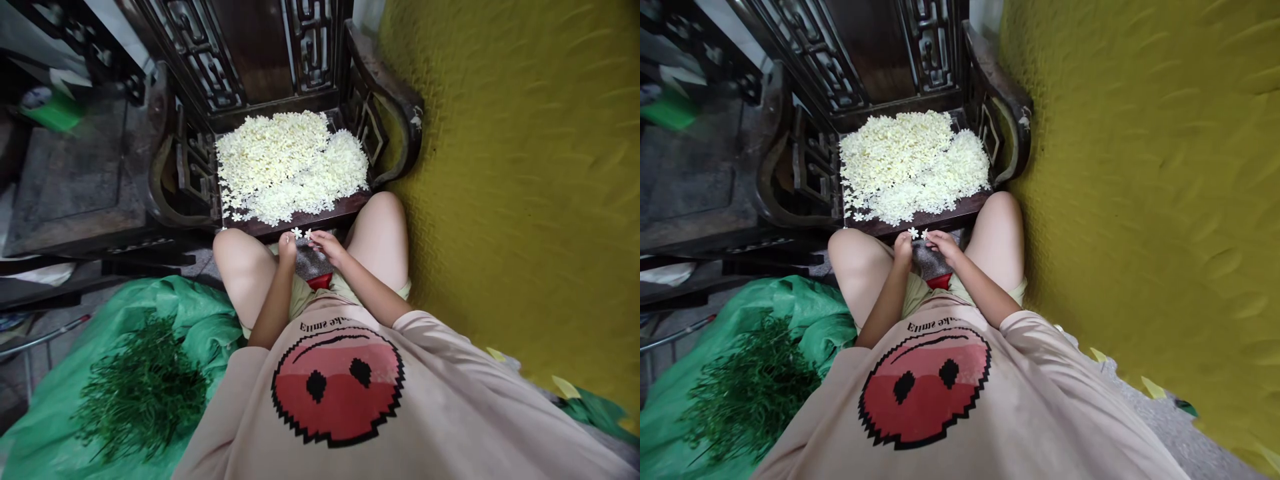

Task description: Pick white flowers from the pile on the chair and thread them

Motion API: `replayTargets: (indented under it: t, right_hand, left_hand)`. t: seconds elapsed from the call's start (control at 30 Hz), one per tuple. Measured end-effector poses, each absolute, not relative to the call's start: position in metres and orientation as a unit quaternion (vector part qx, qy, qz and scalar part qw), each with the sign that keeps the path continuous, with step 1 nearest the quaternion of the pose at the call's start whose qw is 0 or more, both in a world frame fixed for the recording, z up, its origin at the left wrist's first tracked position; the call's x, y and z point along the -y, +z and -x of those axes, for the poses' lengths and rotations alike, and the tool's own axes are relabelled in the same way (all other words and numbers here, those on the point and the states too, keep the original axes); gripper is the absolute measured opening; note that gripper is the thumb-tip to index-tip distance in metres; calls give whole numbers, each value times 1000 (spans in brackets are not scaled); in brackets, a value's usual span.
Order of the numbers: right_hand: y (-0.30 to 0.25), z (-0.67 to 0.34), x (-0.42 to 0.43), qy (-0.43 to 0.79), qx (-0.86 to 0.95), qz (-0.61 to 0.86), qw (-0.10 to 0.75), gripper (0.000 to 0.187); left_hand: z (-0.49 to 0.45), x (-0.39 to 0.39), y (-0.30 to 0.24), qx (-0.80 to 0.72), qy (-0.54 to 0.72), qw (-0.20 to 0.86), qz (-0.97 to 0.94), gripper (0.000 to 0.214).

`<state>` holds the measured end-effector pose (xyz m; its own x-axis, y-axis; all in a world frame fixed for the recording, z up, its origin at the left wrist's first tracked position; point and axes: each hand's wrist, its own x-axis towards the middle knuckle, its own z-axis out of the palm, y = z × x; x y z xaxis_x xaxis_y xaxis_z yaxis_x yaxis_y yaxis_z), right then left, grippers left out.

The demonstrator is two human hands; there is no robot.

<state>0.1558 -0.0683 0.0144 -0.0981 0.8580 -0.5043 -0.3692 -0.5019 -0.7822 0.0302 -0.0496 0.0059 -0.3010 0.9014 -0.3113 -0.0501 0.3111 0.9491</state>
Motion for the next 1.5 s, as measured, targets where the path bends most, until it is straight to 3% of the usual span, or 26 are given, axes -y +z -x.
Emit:
replayTargets:
  t: [0.3, 0.53, 0.77, 1.27, 1.5]
  right_hand:
    - [13, -155, 69, 679, 264, 503, 466, 26]
    - [10, -155, 68, 684, 245, 518, 451, 25]
    - [11, -156, 67, 682, 252, 519, 449, 27]
    - [7, -155, 67, 681, 248, 522, 450, 25]
    - [5, -155, 67, 686, 255, 516, 445, 25]
  left_hand:
    - [-30, 51, 3, -695, 438, 379, -426, 12]
    - [-37, 55, 11, -651, 431, 487, -391, 11]
    - [-41, 54, 23, -581, 448, 591, -335, 31]
    - [-41, 53, 21, -559, 477, 606, -304, 25]
    - [-41, 55, 21, -533, 423, 688, -253, 35]
